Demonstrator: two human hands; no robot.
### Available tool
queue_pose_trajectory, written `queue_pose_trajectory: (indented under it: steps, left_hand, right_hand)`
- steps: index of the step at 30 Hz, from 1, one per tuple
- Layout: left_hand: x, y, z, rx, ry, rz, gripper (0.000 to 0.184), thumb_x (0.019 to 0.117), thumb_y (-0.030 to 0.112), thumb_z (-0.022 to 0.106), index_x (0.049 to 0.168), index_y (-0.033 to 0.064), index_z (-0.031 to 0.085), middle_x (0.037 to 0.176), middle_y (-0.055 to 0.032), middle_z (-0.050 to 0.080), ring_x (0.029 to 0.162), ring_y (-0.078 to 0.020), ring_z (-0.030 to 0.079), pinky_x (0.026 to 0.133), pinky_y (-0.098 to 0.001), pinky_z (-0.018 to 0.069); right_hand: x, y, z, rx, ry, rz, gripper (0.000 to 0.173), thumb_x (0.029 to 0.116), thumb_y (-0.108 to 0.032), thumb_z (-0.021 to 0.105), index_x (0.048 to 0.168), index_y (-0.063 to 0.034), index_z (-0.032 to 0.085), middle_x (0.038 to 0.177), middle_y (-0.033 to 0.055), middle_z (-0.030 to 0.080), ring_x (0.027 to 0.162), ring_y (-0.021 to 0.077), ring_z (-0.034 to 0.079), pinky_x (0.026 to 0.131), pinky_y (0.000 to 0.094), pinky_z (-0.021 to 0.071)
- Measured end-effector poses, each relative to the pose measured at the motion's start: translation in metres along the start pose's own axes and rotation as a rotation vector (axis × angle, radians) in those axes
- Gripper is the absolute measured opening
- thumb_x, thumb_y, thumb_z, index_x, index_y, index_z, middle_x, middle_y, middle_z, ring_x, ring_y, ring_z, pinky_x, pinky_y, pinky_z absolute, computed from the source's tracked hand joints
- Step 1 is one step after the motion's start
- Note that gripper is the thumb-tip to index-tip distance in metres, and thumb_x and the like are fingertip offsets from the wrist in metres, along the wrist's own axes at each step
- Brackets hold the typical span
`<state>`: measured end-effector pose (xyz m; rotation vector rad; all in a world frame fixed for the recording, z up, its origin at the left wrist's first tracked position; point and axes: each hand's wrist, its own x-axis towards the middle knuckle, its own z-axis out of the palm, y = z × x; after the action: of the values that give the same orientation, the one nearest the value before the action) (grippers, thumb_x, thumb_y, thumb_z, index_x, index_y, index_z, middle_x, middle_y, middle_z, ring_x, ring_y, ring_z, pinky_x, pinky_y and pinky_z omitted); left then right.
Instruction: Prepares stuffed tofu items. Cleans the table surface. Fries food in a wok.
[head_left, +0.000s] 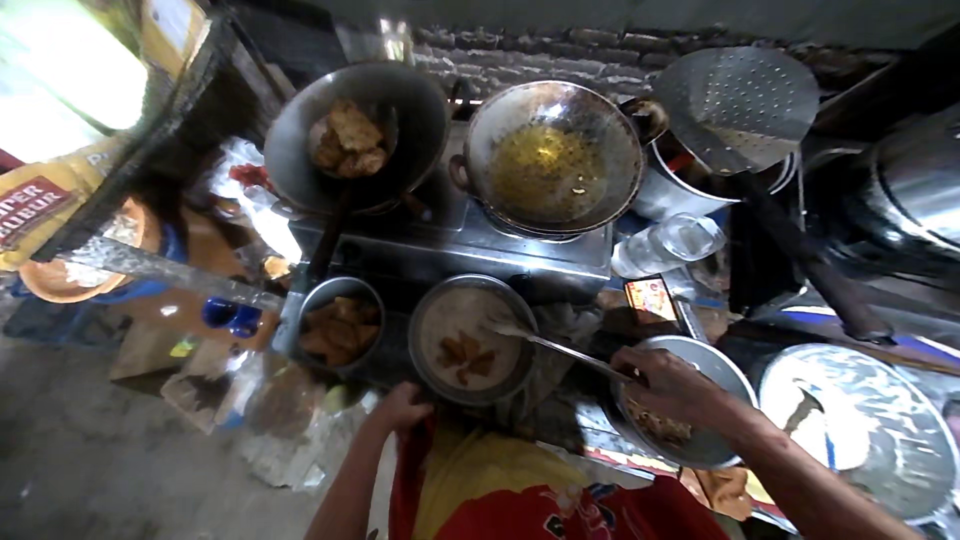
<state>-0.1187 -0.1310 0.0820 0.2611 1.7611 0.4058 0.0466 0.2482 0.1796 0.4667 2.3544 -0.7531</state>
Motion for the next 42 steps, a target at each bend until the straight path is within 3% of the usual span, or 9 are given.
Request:
queue_pose_trajectory:
  steps: [3,6,10,13,18,27,31,36,42]
  left_hand:
    - [0.0,0.003,-0.001,0.008,-0.001,0.002,0.041,0.1047,0.031,0.059,0.127,-0.0032,0.06,0.094,-0.019,0.069,0.069,-0.0256,0.068,0.068,-0.0423,0.0592]
    - [-0.001,0.0,-0.001,0.011,-0.006,0.005,0.041,0.1047,0.032,0.059,0.127,-0.0024,0.06,0.091,-0.0177,0.069,0.067,-0.0243,0.068,0.066,-0.041,0.0589]
    - [-0.001,-0.001,-0.001,-0.008,-0.001,0.017,0.039,0.1047,0.03,0.059,0.127,-0.0019,0.06,0.087,-0.015,0.067,0.063,-0.0219,0.066,0.063,-0.0388,0.0584]
    - [0.0,-0.001,-0.001,-0.012,-0.005,0.023,0.038,0.1047,0.03,0.059,0.125,-0.0019,0.06,0.086,-0.0149,0.067,0.063,-0.0216,0.065,0.062,-0.0381,0.058]
    - [0.001,0.0,-0.001,0.006,-0.013,0.027,0.039,0.1048,0.03,0.058,0.125,-0.0023,0.06,0.089,-0.0164,0.067,0.064,-0.0227,0.066,0.064,-0.0397,0.0584]
    - [0.001,-0.001,0.002,-0.022,-0.006,-0.003,0.043,0.1038,0.031,0.06,0.131,-0.0027,0.059,0.093,-0.0194,0.069,0.069,-0.0269,0.068,0.068,-0.0439,0.059]
    - [0.001,0.001,0.001,-0.008,-0.017,-0.001,0.042,0.1045,0.03,0.059,0.129,-0.0039,0.058,0.094,-0.0203,0.068,0.07,-0.0273,0.068,0.068,-0.044,0.0589]
    - [0.001,0.004,0.001,0.008,-0.018,0.005,0.041,0.1044,0.03,0.059,0.127,-0.0038,0.059,0.092,-0.0194,0.068,0.069,-0.0259,0.067,0.068,-0.0428,0.0588]
    - [0.005,0.005,0.001,0.02,-0.025,0.028,0.04,0.1045,0.03,0.059,0.127,-0.0036,0.059,0.093,-0.0192,0.068,0.069,-0.0258,0.068,0.068,-0.0427,0.0591]
  right_hand:
    - [0.002,-0.004,-0.002,-0.084,-0.048,0.085,0.037,0.093,-0.011,0.07,0.127,0.002,0.063,0.12,0.0275,0.065,0.113,0.0472,0.062,0.097,0.0644,0.0472]
    - [0.0,-0.002,-0.002,0.014,-0.043,0.052,0.034,0.0897,-0.005,0.07,0.123,0.0018,0.067,0.108,0.0265,0.069,0.101,0.0432,0.066,0.091,0.0598,0.0507]
    - [-0.002,0.011,-0.004,0.222,-0.082,-0.045,0.046,0.0924,0.0,0.063,0.138,-0.0055,0.061,0.097,0.0204,0.07,0.072,0.03,0.068,0.07,0.0485,0.058]
    - [0.0,0.012,-0.007,-0.003,-0.06,-0.033,0.044,0.098,-0.008,0.057,0.142,-0.009,0.059,0.106,0.0275,0.07,0.099,0.047,0.067,0.09,0.0656,0.0488]
    - [0.007,0.002,-0.003,-0.211,-0.071,0.041,0.056,0.1002,-0.018,0.063,0.154,-0.0238,0.049,0.13,0.03,0.061,0.117,0.052,0.06,0.097,0.0679,0.0457]
    - [0.015,0.004,0.012,-0.285,-0.036,0.018,0.035,0.1,-0.013,0.058,0.128,0.007,0.059,0.118,0.0326,0.065,0.108,0.0529,0.064,0.089,0.0669,0.0493]
    - [0.008,0.006,0.011,-0.263,0.049,-0.082,0.028,0.0986,-0.01,0.059,0.119,0.0086,0.065,0.126,0.0309,0.061,0.101,0.0513,0.066,0.083,0.0648,0.0522]
    - [0.001,0.006,0.01,-0.227,0.223,-0.222,0.019,0.0889,-0.006,0.065,0.101,0.008,0.069,0.114,0.0297,0.063,0.089,0.0488,0.068,0.069,0.0625,0.0548]
    - [0.019,0.009,0.018,-0.105,0.052,-0.212,0.024,0.0939,-0.007,0.06,0.107,0.0114,0.068,0.11,0.031,0.066,0.1,0.0493,0.066,0.086,0.0634,0.0506]
